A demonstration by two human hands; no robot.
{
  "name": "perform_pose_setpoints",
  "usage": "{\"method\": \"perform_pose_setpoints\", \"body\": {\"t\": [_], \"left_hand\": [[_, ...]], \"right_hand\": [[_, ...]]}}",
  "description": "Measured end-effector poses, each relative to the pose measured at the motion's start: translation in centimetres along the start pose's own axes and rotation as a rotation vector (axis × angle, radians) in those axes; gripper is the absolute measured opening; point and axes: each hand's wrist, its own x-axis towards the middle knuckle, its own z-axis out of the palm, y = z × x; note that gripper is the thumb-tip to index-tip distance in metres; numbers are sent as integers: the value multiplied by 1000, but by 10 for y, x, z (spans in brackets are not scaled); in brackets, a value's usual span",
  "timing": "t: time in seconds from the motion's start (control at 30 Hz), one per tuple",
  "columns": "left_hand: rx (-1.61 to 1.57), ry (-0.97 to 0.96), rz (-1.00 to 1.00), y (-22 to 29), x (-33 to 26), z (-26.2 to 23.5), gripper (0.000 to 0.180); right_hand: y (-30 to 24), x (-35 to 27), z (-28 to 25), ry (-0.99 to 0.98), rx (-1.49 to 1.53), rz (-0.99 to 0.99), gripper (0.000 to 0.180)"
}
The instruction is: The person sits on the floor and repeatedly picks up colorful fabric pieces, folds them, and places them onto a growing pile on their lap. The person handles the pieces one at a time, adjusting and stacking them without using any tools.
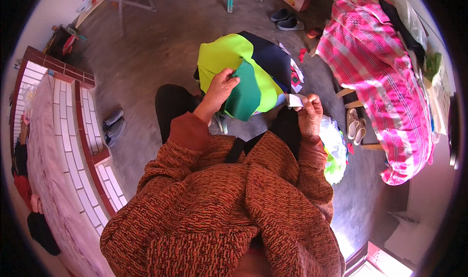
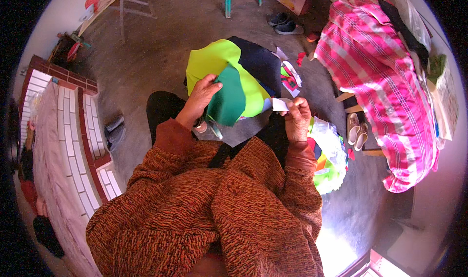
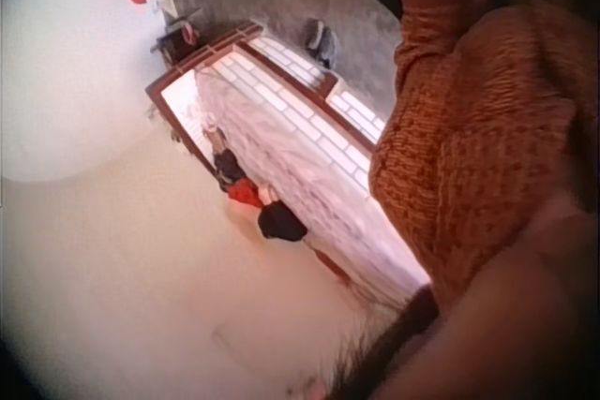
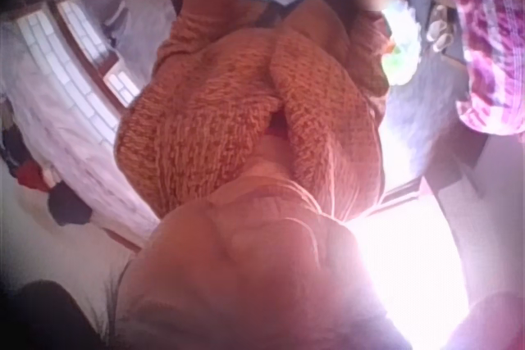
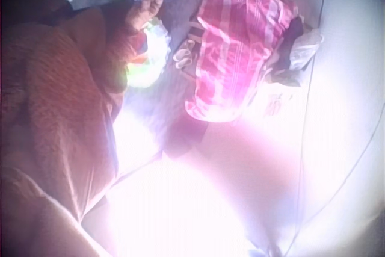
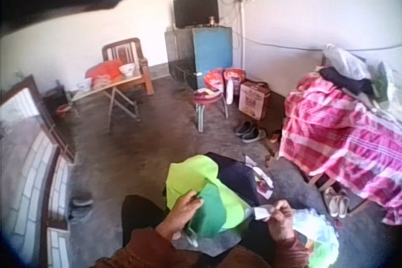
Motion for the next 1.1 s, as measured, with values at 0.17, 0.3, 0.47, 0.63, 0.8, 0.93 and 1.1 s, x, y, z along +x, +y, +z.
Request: {"method": "perform_pose_setpoints", "body": {"t": [0.17,0.3,0.47,0.63,0.8,0.93,1.1], "left_hand": [[117,26,-161,-8,-11,-31,40],[187,2,-132,-3,-12,-35,42],[103,71,-66,-2,-10,-41,38],[-147,358,15,8,-7,-44,38],[-57,362,-130,-9,-8,-57,43],[22,400,-207,0,-12,-49,44],[127,389,-180,-19,-19,-50,42]], "right_hand": [[-1,0,7,68,17,2,11],[-1,0,1,-6,-28,16,6],[-3,-1,6,-17,-42,3,8],[-3,1,6,19,-22,15,10],[-3,1,5,-23,-56,8,9],[-4,-1,7,0,-58,10,9],[-3,1,9,-22,-62,11,9]]}}
